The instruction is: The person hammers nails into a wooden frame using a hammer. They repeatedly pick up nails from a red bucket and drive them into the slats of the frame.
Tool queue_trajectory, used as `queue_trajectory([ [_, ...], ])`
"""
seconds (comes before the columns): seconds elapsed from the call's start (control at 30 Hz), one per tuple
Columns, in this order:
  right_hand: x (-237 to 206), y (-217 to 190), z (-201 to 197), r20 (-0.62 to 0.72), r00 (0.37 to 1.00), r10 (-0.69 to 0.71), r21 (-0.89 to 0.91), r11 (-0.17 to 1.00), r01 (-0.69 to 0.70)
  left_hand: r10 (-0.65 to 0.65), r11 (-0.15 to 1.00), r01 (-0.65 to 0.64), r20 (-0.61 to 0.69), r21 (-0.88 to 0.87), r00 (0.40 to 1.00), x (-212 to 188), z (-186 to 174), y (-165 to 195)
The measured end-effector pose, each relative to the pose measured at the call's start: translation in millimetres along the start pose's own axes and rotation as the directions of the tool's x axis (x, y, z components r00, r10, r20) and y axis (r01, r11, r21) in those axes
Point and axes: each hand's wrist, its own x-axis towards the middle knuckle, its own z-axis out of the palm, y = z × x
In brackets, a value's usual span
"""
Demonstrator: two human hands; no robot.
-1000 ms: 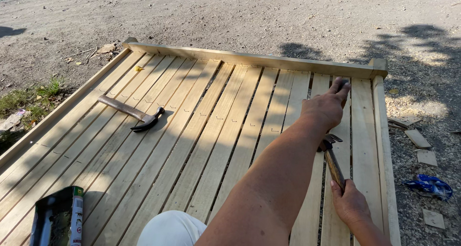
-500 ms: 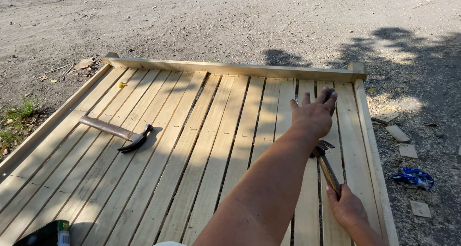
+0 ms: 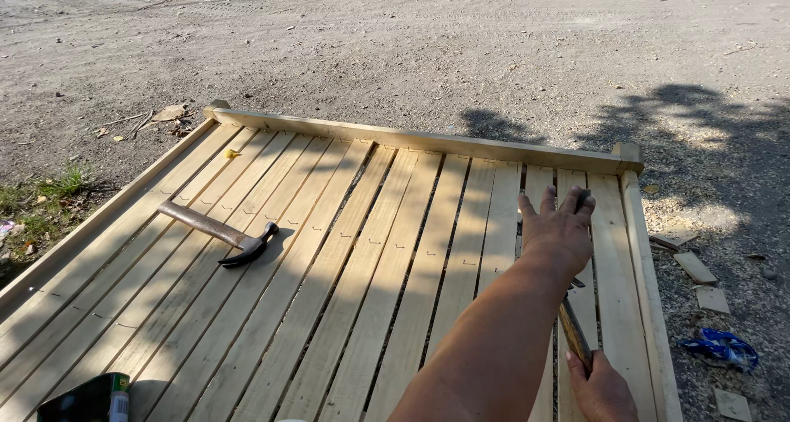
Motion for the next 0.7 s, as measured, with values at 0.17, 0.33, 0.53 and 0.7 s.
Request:
queue_trajectory([
  [0.17,-13,-4,-4,-0.01,0.999,-0.047,-0.043,0.998,0.047,-0.002,0.999,0.003,-0.038,0.041,0.999,-4,2,0],
  [0.33,-16,-2,-1,-0.037,0.995,-0.093,-0.02,0.996,0.092,-0.023,0.999,0.023,-0.002,0.033,1.0,-5,-9,-5],
  [0.53,-19,4,1,-0.062,0.993,-0.1,0.027,0.994,0.102,-0.026,0.999,0.028,-0.035,0.038,0.999,-4,-13,-5],
  [0.7,-30,3,-3,-0.072,0.989,-0.132,0.009,0.991,0.133,-0.023,0.999,0.025,-0.032,0.04,0.999,-7,-10,-4],
])
